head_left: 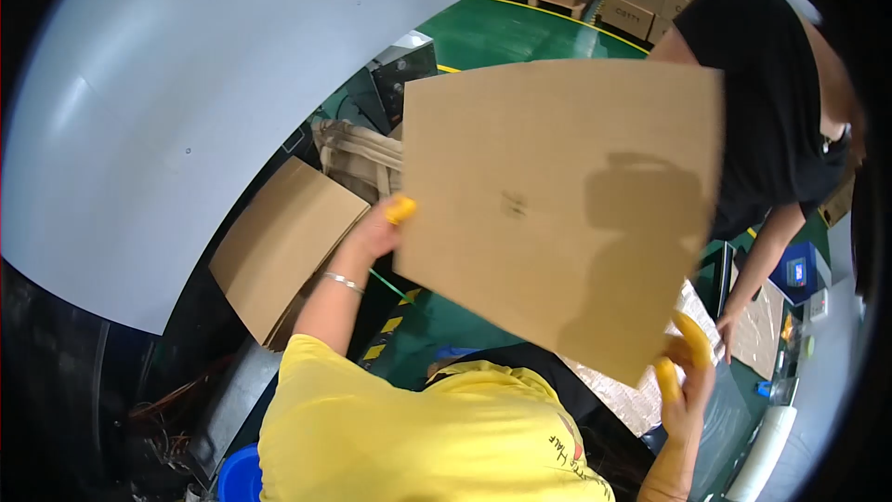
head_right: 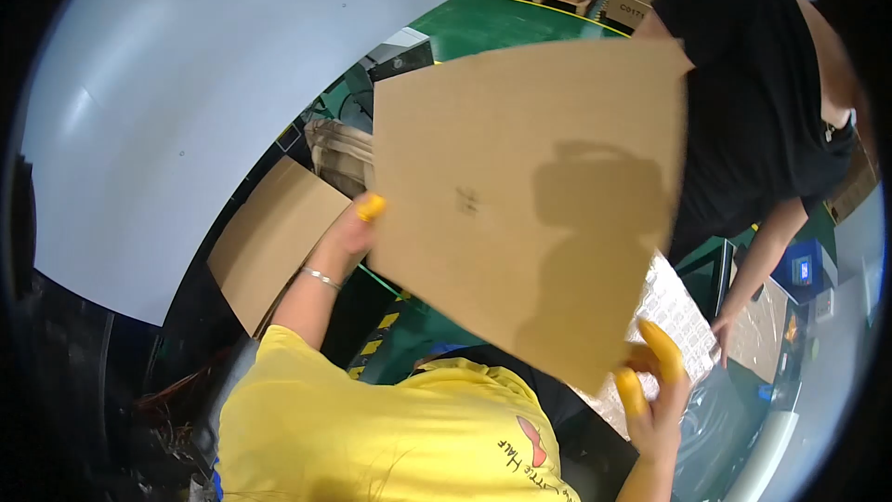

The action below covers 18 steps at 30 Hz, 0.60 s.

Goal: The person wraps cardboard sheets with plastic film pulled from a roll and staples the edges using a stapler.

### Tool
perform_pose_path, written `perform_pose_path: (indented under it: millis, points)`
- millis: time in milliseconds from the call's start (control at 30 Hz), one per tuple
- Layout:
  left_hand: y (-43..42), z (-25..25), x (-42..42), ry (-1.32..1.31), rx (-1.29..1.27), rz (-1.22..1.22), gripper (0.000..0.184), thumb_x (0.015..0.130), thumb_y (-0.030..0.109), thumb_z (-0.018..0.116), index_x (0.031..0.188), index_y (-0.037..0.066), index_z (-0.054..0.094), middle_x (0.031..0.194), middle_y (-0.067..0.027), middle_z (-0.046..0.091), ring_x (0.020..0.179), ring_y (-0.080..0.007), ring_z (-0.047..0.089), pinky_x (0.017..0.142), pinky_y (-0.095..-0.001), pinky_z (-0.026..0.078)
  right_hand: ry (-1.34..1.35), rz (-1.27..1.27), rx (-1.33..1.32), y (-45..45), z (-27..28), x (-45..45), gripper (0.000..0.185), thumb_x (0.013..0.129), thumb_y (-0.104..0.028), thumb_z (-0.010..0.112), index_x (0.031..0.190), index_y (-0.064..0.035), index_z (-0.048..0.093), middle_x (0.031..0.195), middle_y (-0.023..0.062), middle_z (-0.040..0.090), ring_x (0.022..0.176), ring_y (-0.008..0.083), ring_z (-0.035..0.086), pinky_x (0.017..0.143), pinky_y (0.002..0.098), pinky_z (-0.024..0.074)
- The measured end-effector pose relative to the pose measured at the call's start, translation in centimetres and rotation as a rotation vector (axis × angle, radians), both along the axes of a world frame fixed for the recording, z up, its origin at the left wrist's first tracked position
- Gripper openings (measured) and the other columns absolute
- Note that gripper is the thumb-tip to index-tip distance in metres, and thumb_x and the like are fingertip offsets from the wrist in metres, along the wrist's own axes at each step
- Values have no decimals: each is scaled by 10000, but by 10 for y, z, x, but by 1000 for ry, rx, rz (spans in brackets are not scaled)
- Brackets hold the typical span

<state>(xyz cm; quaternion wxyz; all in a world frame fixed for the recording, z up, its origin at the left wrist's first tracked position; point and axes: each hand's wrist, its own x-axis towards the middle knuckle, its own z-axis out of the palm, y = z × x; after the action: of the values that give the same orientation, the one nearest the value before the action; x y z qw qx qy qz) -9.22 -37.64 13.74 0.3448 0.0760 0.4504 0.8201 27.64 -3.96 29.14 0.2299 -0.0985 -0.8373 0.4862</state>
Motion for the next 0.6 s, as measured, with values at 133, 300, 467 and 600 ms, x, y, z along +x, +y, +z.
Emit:
perform_pose_path:
  millis: [133,300,467,600]
  points:
    - [-147,36,-41,354,-682,275,250,923,297,564,1043,93,647,903,-2,650,780,-100,613,712,-268,505,-91,225,83,2,-15,-59,433,874,-100,635,1284,-36,509,919,94,694,789,162,654,744,275,509]
    - [-279,49,25,52,-796,529,326,861,308,642,1031,31,665,971,-63,673,858,-178,605,775,-318,476,-201,165,-125,29,-49,-19,336,886,-71,627,1216,-41,570,932,80,700,789,134,653,751,261,502]
    - [-201,1,-20,-42,-744,281,341,886,248,613,1144,26,619,1100,-114,659,991,-244,624,903,-391,483,-374,162,-242,41,-90,56,271,920,-156,619,1165,-40,608,966,61,697,856,121,647,768,257,500]
    - [151,55,-16,321,-1077,-137,334,901,253,592,1163,46,607,1076,-90,657,952,-240,622,875,-372,486,-262,-23,-307,59,-105,132,253,913,-135,632,1139,-20,625,980,78,696,895,129,648,797,269,503]
